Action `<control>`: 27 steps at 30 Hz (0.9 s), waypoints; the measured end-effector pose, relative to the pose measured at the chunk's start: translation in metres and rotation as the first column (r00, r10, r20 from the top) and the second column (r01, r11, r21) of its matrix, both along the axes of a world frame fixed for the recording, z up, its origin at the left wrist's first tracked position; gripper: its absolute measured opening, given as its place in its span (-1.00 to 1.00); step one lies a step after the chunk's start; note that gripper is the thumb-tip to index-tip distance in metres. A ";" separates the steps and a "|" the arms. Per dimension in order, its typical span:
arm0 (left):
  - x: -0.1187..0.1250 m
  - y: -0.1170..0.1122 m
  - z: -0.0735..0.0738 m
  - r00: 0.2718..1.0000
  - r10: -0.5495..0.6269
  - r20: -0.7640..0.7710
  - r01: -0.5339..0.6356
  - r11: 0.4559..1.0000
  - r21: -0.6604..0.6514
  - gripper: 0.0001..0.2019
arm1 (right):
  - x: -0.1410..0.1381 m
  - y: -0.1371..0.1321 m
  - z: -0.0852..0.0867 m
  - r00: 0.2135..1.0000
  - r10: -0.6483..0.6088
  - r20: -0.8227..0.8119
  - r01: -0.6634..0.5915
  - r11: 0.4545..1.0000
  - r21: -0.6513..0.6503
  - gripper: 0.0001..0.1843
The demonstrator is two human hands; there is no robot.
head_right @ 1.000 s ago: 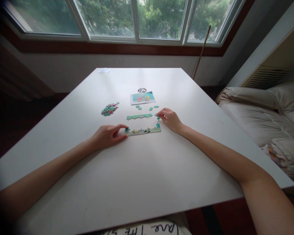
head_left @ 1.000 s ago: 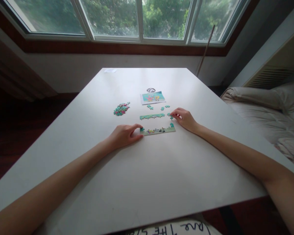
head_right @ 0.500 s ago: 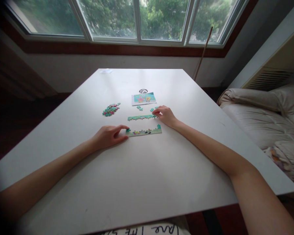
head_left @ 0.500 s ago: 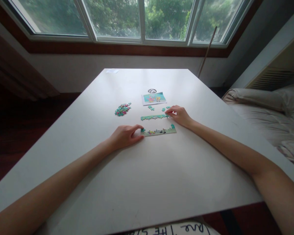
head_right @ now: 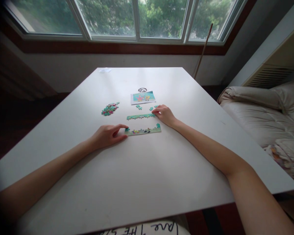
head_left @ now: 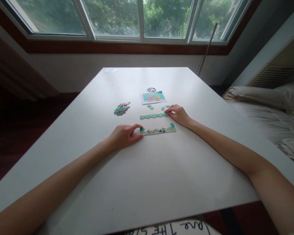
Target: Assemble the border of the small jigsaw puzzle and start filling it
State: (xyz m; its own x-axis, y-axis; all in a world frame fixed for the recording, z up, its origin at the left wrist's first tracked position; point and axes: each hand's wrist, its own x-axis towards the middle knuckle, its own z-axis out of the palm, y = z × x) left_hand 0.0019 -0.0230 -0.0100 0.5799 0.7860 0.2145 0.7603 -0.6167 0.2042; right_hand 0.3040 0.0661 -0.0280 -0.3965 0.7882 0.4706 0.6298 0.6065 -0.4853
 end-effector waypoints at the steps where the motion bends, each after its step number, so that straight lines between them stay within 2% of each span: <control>1: 0.001 0.000 0.000 1.000 0.002 -0.001 -0.002 1.000 -0.001 -0.63 | 0.000 0.001 -0.001 1.000 0.000 0.005 0.000 1.000 0.006 -0.83; 14: 0.001 0.001 0.000 1.000 -0.004 0.007 0.004 1.000 0.008 -0.63 | 0.002 0.008 -0.011 0.999 0.011 0.040 -0.014 0.997 0.075 -0.81; 27: 0.001 0.002 -0.001 1.000 -0.010 0.004 0.009 1.000 0.022 -0.63 | 0.002 0.009 -0.013 0.999 0.033 0.020 -0.035 0.997 0.071 -0.79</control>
State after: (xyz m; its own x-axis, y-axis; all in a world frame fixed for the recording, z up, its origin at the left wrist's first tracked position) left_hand 0.0030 -0.0211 -0.0114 0.5863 0.7755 0.2342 0.7535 -0.6282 0.1938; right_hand 0.3064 0.0747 -0.0405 -0.4318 0.7391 0.5171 0.6169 0.6602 -0.4285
